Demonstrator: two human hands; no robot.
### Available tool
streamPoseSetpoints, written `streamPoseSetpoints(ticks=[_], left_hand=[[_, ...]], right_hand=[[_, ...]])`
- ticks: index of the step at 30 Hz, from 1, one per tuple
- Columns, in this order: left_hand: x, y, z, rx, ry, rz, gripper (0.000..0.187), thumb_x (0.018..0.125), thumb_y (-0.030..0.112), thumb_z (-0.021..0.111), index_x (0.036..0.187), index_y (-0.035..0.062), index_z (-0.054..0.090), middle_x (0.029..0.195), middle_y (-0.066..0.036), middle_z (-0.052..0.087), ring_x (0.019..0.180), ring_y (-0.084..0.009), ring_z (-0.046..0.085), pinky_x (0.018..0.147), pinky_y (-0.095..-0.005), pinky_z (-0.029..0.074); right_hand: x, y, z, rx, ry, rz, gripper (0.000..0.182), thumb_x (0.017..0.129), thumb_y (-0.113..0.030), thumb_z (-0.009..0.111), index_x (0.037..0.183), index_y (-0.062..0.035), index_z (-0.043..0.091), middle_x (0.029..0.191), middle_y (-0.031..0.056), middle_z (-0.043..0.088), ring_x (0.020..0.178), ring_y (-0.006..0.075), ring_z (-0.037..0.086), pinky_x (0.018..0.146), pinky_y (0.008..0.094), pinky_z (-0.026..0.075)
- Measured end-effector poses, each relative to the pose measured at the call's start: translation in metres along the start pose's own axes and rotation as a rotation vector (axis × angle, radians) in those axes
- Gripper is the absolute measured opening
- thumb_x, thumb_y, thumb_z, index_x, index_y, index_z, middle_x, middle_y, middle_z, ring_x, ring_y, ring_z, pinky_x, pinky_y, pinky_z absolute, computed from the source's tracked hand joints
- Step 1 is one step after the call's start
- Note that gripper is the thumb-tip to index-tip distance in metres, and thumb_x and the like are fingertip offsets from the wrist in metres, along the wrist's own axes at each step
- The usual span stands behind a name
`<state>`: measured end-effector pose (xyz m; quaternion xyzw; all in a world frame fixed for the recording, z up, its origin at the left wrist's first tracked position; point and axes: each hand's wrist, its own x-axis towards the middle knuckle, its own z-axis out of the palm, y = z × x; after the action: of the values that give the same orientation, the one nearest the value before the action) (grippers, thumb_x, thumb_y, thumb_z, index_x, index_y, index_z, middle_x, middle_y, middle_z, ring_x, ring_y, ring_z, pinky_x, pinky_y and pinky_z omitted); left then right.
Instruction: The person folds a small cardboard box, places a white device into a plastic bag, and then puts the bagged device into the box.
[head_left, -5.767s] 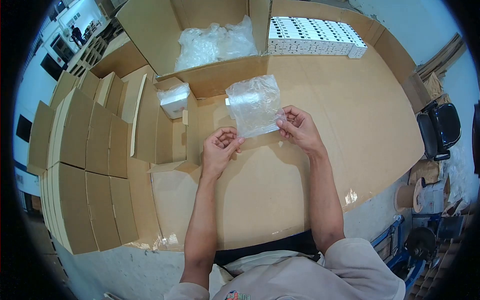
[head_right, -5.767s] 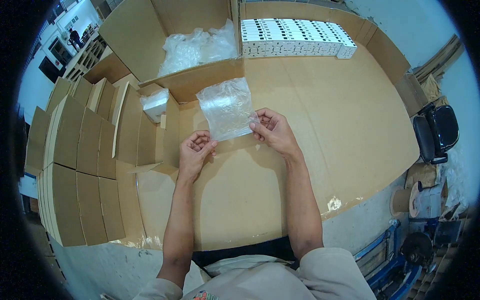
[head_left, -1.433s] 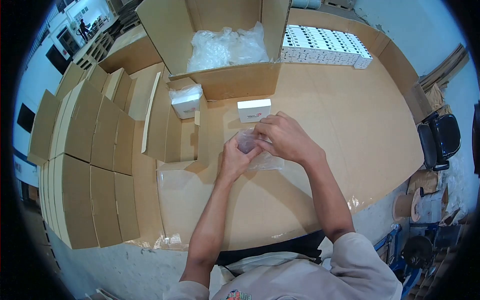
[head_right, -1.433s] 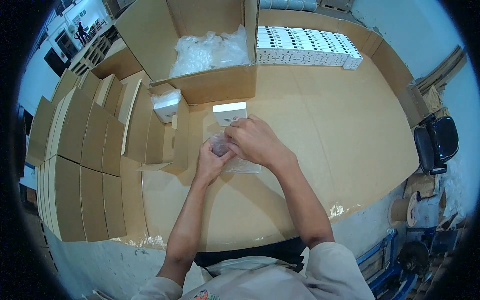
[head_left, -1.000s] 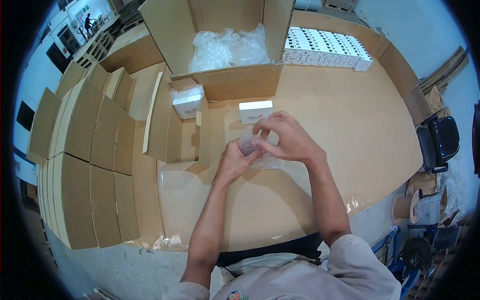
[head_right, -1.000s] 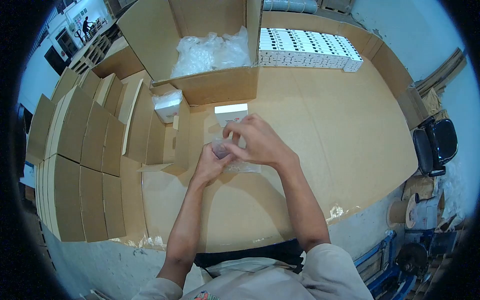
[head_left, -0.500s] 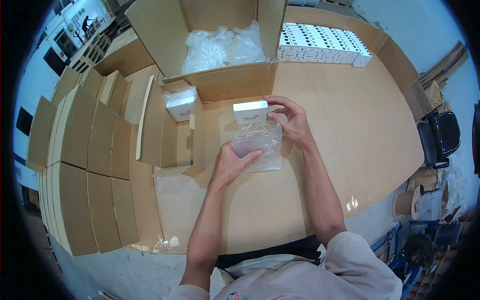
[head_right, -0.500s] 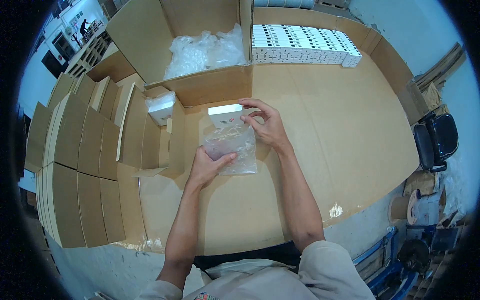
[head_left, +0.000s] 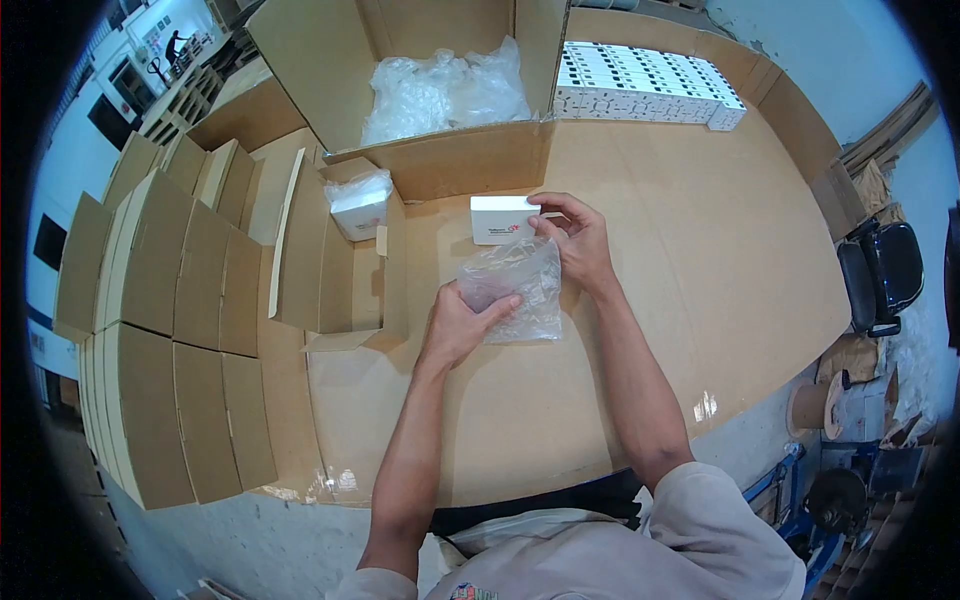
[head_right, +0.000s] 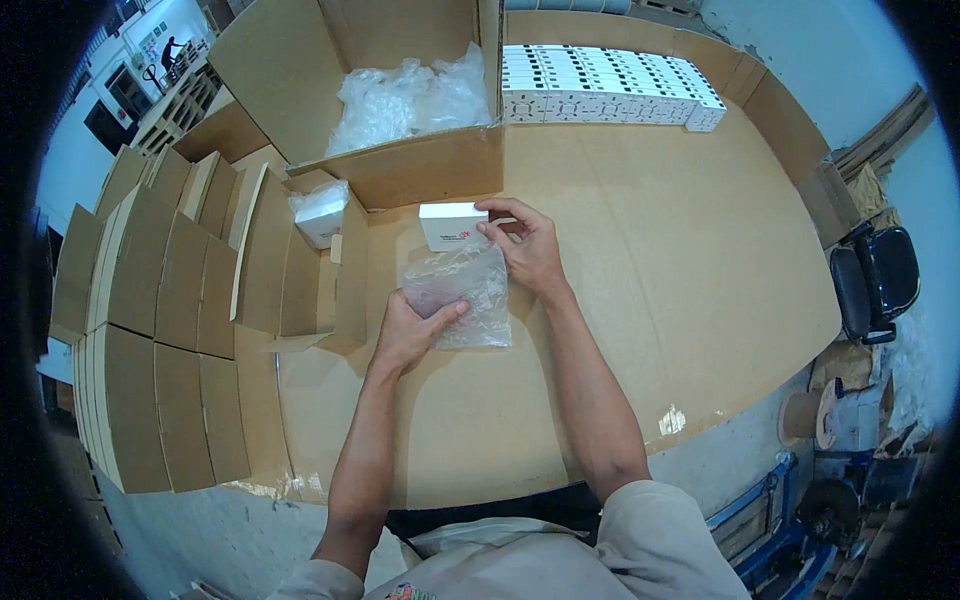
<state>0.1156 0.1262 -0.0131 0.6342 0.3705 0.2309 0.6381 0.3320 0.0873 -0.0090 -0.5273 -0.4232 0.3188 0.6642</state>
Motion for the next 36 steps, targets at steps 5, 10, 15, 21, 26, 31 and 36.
streamPoseSetpoints(ticks=[5, 10, 15, 21, 26, 31, 36], left_hand=[[0.001, -0.002, -0.002, 0.022, 0.005, 0.022, 0.037, 0.082, 0.02, 0.088, 0.106, -0.0037, 0.074, 0.093, -0.01, 0.077, 0.08, -0.0142, 0.072, 0.073, -0.0316, 0.057], [-0.001, 0.001, -0.001, 0.021, 0.024, -0.014, 0.039, 0.08, 0.021, 0.089, 0.106, -0.0035, 0.074, 0.094, -0.011, 0.077, 0.08, -0.0151, 0.072, 0.074, -0.0316, 0.058], [0.002, -0.006, -0.001, -0.03, 0.031, 0.023, 0.042, 0.079, 0.021, 0.09, 0.109, -0.0038, 0.072, 0.097, -0.012, 0.077, 0.082, -0.0158, 0.072, 0.076, -0.0325, 0.058], [0.001, -0.002, -0.002, -0.017, 0.014, -0.011, 0.044, 0.08, 0.022, 0.09, 0.111, -0.003, 0.071, 0.1, -0.011, 0.077, 0.086, -0.0162, 0.072, 0.079, -0.0335, 0.058], [0.002, -0.003, -0.003, 0.012, 0.043, -0.006, 0.044, 0.08, 0.02, 0.089, 0.112, -0.003, 0.07, 0.101, -0.011, 0.076, 0.087, -0.0172, 0.072, 0.079, -0.0334, 0.057], [0.007, -0.014, -0.003, 0.054, 0.083, 0.02, 0.04, 0.083, 0.012, 0.087, 0.113, -0.0048, 0.067, 0.101, -0.011, 0.074, 0.082, -0.0166, 0.071, 0.073, -0.0318, 0.058], [0.003, -0.006, -0.001, 0.042, 0.062, 0.049, 0.039, 0.084, 0.013, 0.086, 0.113, -0.0042, 0.067, 0.101, -0.01, 0.074, 0.082, -0.0159, 0.07, 0.074, -0.0321, 0.058]], right_hand=[[-0.001, 0.0, -0.004, 0.073, 0.093, -0.15, 0.029, 0.091, 0.006, 0.071, 0.12, 0.0026, 0.066, 0.112, 0.0109, 0.068, 0.097, 0.0162, 0.068, 0.082, 0.0329, 0.063], [-0.004, -0.021, -0.001, 0.346, 0.197, -0.136, 0.024, 0.094, 0.006, 0.067, 0.116, 0.005, 0.056, 0.113, 0.0181, 0.067, 0.101, 0.024, 0.071, 0.087, 0.0436, 0.066], [-0.007, -0.017, 0.0, 0.479, 0.17, -0.12, 0.021, 0.095, 0.003, 0.068, 0.112, 0.0032, 0.055, 0.115, 0.0195, 0.068, 0.103, 0.0276, 0.072, 0.088, 0.047, 0.065], [-0.007, -0.007, -0.002, 0.433, 0.099, -0.139, 0.02, 0.094, 0.002, 0.071, 0.11, 0.0002, 0.059, 0.113, 0.0171, 0.071, 0.104, 0.0225, 0.071, 0.091, 0.0395, 0.061], [-0.008, -0.01, -0.006, 0.369, 0.089, -0.156, 0.021, 0.092, 0.002, 0.074, 0.109, 0.0006, 0.062, 0.11, 0.0153, 0.072, 0.103, 0.0173, 0.07, 0.091, 0.0294, 0.056], [-0.007, -0.005, -0.006, 0.503, 0.093, -0.163, 0.021, 0.091, 0.003, 0.074, 0.109, 0.0001, 0.062, 0.11, 0.0141, 0.073, 0.103, 0.0164, 0.069, 0.091, 0.0292, 0.056], [-0.008, -0.006, -0.006, 0.426, 0.039, -0.14, 0.021, 0.092, 0.003, 0.073, 0.109, 0.0009, 0.062, 0.111, 0.015, 0.073, 0.103, 0.0164, 0.069, 0.092, 0.0292, 0.057]])
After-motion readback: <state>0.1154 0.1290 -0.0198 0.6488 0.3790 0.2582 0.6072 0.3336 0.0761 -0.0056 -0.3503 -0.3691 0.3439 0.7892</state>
